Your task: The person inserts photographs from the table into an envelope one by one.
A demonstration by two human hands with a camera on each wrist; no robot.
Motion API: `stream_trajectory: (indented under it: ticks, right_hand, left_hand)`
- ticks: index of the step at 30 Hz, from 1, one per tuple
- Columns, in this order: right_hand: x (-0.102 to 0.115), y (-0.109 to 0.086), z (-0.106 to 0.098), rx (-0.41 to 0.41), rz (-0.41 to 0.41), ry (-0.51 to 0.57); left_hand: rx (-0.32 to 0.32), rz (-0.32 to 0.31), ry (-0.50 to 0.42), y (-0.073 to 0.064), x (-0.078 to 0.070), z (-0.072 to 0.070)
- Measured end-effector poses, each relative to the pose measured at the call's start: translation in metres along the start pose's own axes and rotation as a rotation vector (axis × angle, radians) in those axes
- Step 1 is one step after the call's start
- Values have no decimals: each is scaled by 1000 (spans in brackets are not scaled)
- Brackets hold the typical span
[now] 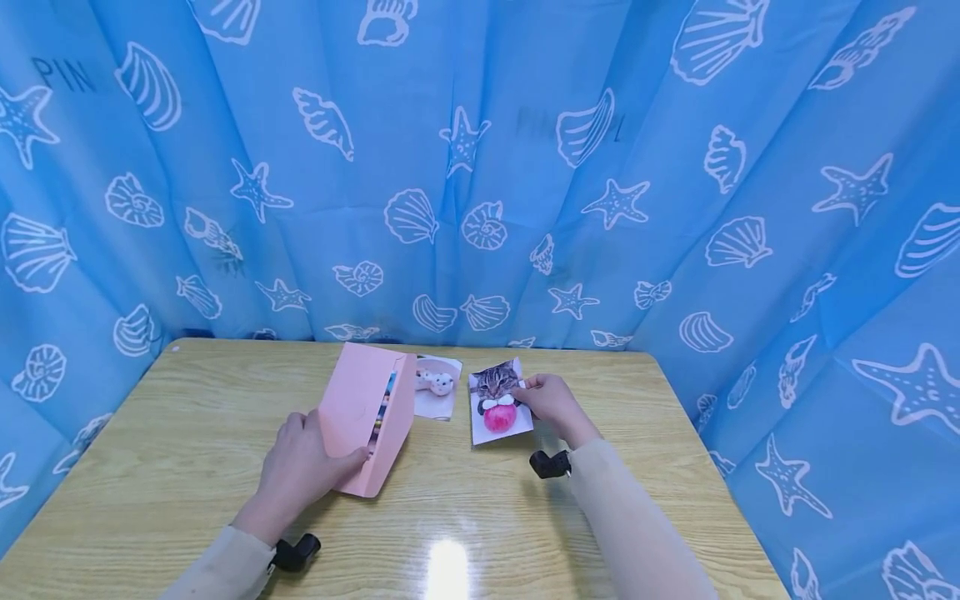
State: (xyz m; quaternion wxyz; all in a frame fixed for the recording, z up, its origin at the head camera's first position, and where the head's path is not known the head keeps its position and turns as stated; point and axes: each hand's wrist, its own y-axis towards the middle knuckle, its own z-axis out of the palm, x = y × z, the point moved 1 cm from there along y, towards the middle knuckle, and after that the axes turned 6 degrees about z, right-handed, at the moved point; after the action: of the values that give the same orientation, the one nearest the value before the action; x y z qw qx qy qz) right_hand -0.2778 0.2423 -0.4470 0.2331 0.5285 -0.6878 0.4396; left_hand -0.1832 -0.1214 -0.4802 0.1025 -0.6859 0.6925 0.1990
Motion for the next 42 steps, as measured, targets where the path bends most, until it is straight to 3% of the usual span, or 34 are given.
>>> stream_trajectory:
  ticks: [8, 21, 37, 42]
  right_hand:
    - [13, -1, 8, -35, -114, 116]
    - [31, -10, 21, -80, -164, 263]
    - [41, -15, 39, -84, -185, 295]
    - [44, -18, 48, -50, -190, 294]
  left_hand:
    - [-3, 9, 4, 0, 1, 2]
    - [-13, 18, 6, -1, -2, 1]
    - [7, 4, 7, -1, -2, 2]
    - [36, -10, 13, -1, -3, 2]
